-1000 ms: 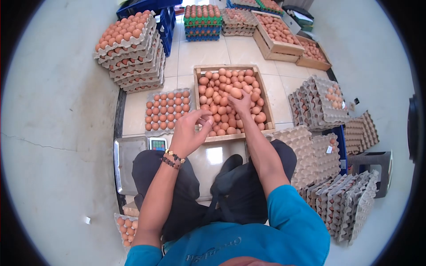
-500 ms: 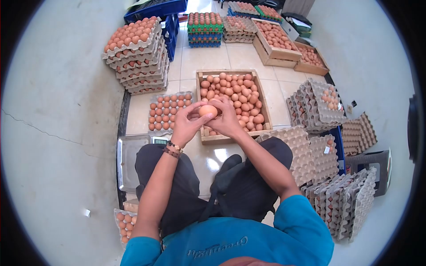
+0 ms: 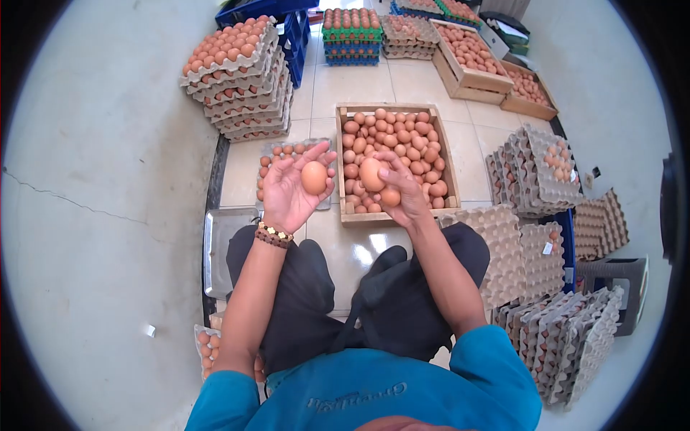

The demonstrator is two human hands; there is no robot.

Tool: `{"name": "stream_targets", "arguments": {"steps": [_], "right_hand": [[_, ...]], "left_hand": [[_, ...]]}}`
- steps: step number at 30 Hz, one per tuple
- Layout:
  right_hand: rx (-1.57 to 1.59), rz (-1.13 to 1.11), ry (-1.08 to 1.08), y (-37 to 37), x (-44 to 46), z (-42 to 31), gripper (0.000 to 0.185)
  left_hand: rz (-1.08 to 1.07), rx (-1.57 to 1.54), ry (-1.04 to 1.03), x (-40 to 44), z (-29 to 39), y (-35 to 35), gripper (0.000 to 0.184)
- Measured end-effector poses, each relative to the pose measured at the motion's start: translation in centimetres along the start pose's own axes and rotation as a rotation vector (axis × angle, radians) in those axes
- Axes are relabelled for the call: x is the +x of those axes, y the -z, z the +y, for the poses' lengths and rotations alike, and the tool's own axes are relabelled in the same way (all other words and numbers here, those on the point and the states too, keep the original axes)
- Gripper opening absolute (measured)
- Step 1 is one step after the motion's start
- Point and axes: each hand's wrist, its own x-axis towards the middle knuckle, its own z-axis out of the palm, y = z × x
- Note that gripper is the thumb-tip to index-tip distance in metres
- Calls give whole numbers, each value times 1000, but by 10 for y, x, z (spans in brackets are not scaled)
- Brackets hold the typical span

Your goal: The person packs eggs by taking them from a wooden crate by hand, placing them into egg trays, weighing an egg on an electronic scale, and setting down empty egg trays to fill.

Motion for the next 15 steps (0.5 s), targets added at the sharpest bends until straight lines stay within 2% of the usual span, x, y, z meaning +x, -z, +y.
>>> {"name": "stream_targets", "arguments": {"steps": [4, 9, 12, 15], "right_hand": [[-76, -86, 62, -6, -3, 2, 32], [-369, -76, 291, -19, -5, 5, 35], [-804, -78, 589, -14, 0, 12, 36], [-1051, -50, 637, -21, -7, 9, 36]], "left_hand": [[94, 57, 86, -1, -5, -4, 56], [113, 534, 107, -3, -19, -2, 42], [174, 607, 179, -6, -25, -11, 39], [189, 685, 225, -5, -30, -8, 35]]}}
